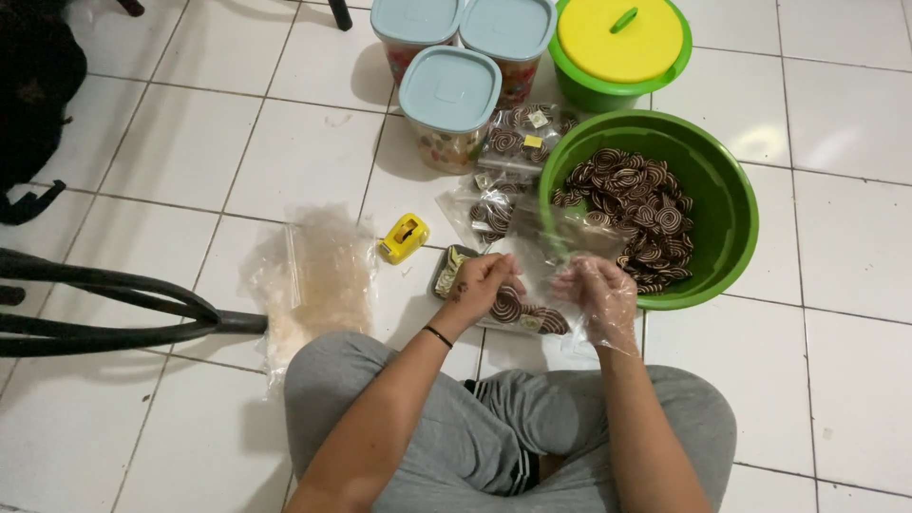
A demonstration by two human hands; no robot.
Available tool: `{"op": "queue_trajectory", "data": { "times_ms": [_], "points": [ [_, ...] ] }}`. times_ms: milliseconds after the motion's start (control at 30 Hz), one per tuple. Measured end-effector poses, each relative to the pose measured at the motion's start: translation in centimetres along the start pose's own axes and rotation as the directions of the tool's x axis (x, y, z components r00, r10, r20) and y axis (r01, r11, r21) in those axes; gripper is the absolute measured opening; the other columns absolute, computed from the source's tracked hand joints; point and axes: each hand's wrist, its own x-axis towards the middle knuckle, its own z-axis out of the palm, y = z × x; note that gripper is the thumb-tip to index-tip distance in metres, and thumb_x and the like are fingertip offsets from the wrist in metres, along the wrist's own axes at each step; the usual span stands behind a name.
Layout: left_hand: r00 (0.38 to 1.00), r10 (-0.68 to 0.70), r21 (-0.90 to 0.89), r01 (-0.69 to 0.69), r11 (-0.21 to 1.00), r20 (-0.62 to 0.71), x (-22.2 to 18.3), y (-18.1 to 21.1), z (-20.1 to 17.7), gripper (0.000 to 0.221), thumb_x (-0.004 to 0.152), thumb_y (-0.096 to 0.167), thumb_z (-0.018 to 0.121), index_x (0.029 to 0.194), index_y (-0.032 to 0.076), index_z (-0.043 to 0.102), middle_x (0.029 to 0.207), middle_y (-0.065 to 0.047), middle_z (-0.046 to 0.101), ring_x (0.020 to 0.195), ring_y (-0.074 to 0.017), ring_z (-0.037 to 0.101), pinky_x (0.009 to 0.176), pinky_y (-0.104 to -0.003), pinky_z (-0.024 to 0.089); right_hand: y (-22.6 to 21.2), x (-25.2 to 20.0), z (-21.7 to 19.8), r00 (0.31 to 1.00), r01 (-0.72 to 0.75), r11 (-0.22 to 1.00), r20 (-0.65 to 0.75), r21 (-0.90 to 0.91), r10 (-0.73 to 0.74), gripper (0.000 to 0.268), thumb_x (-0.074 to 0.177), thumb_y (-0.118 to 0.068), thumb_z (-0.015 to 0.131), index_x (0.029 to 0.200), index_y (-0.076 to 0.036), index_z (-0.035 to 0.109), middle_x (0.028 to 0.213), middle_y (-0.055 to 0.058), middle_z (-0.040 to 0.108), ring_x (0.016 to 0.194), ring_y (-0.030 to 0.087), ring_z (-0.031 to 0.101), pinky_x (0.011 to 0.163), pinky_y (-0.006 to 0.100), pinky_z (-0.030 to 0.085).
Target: Bagging spiral cookies into small plastic bags and weighing them on a digital scale to ensure consistent portions.
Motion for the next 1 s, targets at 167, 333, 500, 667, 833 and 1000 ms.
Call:
{"op": "queue_trajectory", "data": {
  "times_ms": [167, 333, 500, 667, 833, 1000],
  "points": [
    [1.000, -0.008, 0.077, 0.008, 0.997, 0.000, -0.2, 0.7, 0.3, 0.027, 0.103, 0.027, 0.065, 0.088, 0.008, 0.077, 0.074, -0.010, 0.075, 0.075, -0.0153, 0.070, 0.071, -0.030, 0.055, 0.1, 0.5, -0.3, 1.000, 0.011, 0.997, -0.022, 0.079, -0.009, 0.014, 0.099, -0.011, 0.065, 0.105, 0.001, 0.068, 0.080, 0.026, 0.071, 0.069, 0.034, 0.076, 0.062, 0.049, 0.066],
    [0.987, 0.057, 0.146, -0.034, 0.989, -0.153, -0.2, 0.8, 0.3, 0.037, 0.108, 0.031, 0.058, 0.085, 0.009, 0.077, 0.069, -0.010, 0.073, 0.066, -0.0202, 0.071, 0.065, -0.030, 0.056, 1.1, 0.9, -0.6, 1.000, -0.002, 0.998, 0.001, 0.069, 0.002, 0.017, 0.101, -0.013, 0.063, 0.107, 0.002, 0.067, 0.080, 0.024, 0.072, 0.068, 0.033, 0.076, 0.061, 0.048, 0.066],
    [0.998, 0.012, 0.053, -0.009, 0.999, -0.067, 0.2, -2.1, 0.8, 0.029, 0.102, 0.030, 0.067, 0.083, 0.009, 0.074, 0.065, -0.007, 0.068, 0.064, -0.0132, 0.064, 0.062, -0.027, 0.051, 0.1, 0.4, 0.1, 0.990, -0.012, 0.999, -0.139, 0.038, 0.017, 0.013, 0.101, -0.014, 0.061, 0.103, -0.002, 0.067, 0.076, 0.022, 0.070, 0.062, 0.030, 0.074, 0.056, 0.043, 0.066],
    [0.980, 0.009, 0.014, -0.006, 1.000, -0.200, 0.2, -1.5, 0.7, 0.027, 0.101, 0.027, 0.069, 0.083, 0.008, 0.076, 0.064, -0.009, 0.067, 0.065, -0.0120, 0.061, 0.060, -0.027, 0.050, 0.3, 0.4, 0.0, 0.994, 0.016, 1.000, -0.109, 0.000, -0.016, 0.012, 0.102, -0.013, 0.063, 0.101, -0.002, 0.066, 0.077, 0.022, 0.070, 0.065, 0.031, 0.075, 0.060, 0.044, 0.066],
    [0.941, 0.076, 0.074, -0.054, 0.996, -0.330, -0.1, 0.6, 0.5, 0.029, 0.099, 0.027, 0.071, 0.079, 0.005, 0.075, 0.057, -0.007, 0.060, 0.057, -0.0123, 0.055, 0.055, -0.027, 0.047, 0.1, 0.2, 0.8, 0.996, 0.018, 0.999, -0.083, -0.042, -0.021, 0.014, 0.103, -0.015, 0.061, 0.100, -0.003, 0.067, 0.077, 0.020, 0.071, 0.065, 0.026, 0.075, 0.061, 0.039, 0.066],
    [0.918, 0.069, 0.003, -0.074, 0.997, -0.390, 0.5, -1.1, 0.3, 0.029, 0.091, 0.020, 0.079, 0.067, 0.008, 0.070, 0.047, -0.001, 0.047, 0.053, -0.0070, 0.046, 0.051, -0.022, 0.038, -0.6, -0.2, 1.4, 0.997, 0.043, 0.999, -0.065, 0.007, -0.042, 0.013, 0.101, -0.013, 0.063, 0.099, -0.001, 0.067, 0.077, 0.020, 0.071, 0.067, 0.027, 0.076, 0.063, 0.038, 0.066]
  ]
}}
